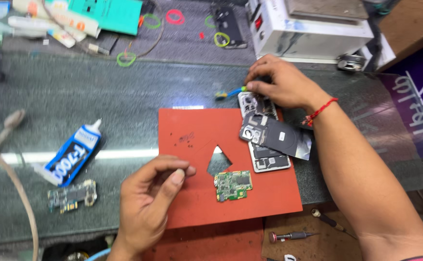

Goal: The person cleans a mobile phone circuit board using a small brush, turning the board over by hand to scrub both sides.

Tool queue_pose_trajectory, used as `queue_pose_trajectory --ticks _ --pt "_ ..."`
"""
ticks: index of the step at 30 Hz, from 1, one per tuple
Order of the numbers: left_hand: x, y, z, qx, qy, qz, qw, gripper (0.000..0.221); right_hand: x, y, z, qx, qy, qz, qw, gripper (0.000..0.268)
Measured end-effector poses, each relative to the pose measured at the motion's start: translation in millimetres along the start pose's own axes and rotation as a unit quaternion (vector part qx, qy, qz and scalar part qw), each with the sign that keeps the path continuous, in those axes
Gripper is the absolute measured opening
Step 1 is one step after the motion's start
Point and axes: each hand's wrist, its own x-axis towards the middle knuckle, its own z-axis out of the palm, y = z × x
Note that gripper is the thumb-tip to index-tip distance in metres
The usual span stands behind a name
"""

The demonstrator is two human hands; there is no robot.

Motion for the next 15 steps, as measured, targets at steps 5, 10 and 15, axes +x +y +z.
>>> queue_pose_trajectory --ticks 5,10,15 --pt "1.9 -11.1 -2.4 0.016 -0.006 0.055 0.998 0.017 -7.1 8.0 -5.4 0.063 0.012 -0.079 0.995 0.023" --pt "2.3 -15.2 -3.6 -0.004 0.010 0.056 0.998 0.017 -9.1 7.5 0.2 0.031 0.040 -0.133 0.990 0.017" --pt "-3.6 -6.9 1.7 0.133 0.000 0.110 0.985 0.015 -38.7 -8.6 -17.1 0.193 0.166 -0.040 0.966 0.025"
